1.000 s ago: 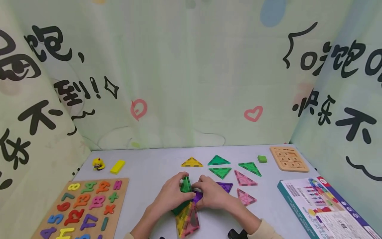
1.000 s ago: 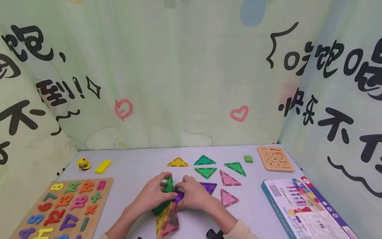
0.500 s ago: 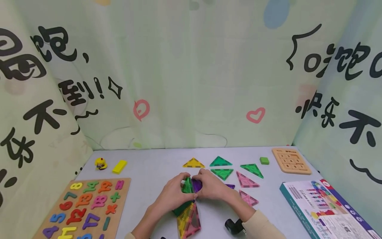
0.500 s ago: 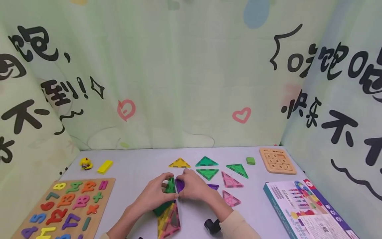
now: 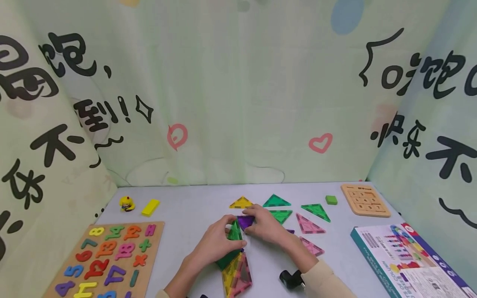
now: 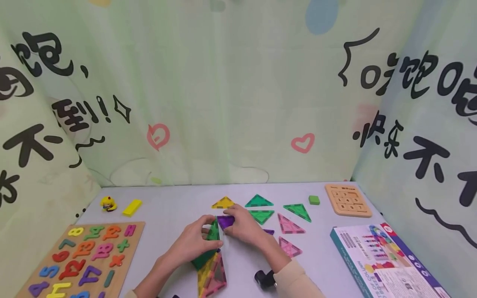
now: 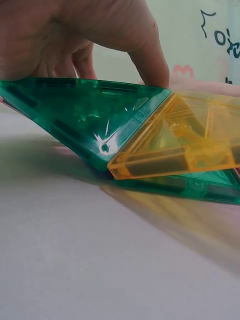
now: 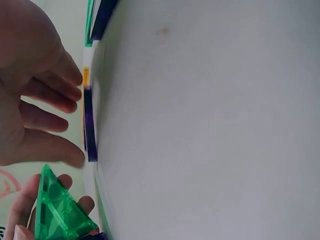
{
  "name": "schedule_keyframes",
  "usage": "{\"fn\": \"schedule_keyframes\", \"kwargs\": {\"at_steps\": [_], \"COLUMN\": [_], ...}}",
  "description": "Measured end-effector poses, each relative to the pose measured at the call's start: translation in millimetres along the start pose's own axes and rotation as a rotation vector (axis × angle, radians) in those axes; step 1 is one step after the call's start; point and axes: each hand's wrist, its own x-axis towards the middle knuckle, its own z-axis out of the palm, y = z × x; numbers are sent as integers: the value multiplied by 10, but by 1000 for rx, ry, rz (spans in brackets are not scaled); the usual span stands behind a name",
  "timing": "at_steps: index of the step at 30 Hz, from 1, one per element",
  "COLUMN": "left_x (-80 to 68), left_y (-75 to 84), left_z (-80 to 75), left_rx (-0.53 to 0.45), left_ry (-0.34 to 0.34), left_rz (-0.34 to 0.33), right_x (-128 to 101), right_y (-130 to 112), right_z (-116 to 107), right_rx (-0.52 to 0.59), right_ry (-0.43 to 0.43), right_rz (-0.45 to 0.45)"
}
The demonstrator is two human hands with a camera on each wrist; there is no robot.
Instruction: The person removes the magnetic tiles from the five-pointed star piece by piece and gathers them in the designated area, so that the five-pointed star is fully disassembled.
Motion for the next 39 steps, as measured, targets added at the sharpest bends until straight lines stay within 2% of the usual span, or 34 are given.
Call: {"fn": "schedule_keyframes", "kwargs": {"at_steps": [2, 5, 8, 11, 15, 23, 25, 30, 34, 39], "left_x": [5, 5, 9, 8, 4, -13, -11, -11, -26, -18], "left_y": [-3, -7, -17, -27, -32, -17, -17, -40, -65, -64], "left_z": [4, 10, 16, 14, 12, -2, -9, -38, -76, -90], "left_rx": [-5, -14, -25, -42, -49, -32, -44, -35, -8, 7], "left_ry": [-3, -2, 3, 3, 0, -18, -31, -57, -64, -83], "left_rz": [-4, -16, -15, -16, -10, 15, 11, -9, -7, -3], "right_x": [-43, -110, -159, -186, -203, -238, -257, -377, -503, -591], "right_y": [-48, -143, -230, -292, -335, -307, -296, -279, -235, -161], "right_z": [-14, -33, -24, 24, 88, 91, 55, -69, -107, -88], "right_rx": [32, 157, 338, 461, 526, 612, 596, 456, 391, 303], "right_ry": [47, 81, 26, -64, -94, -12, 32, 97, 66, 4], "right_rz": [21, 79, 154, 219, 264, 291, 301, 338, 335, 229]}}
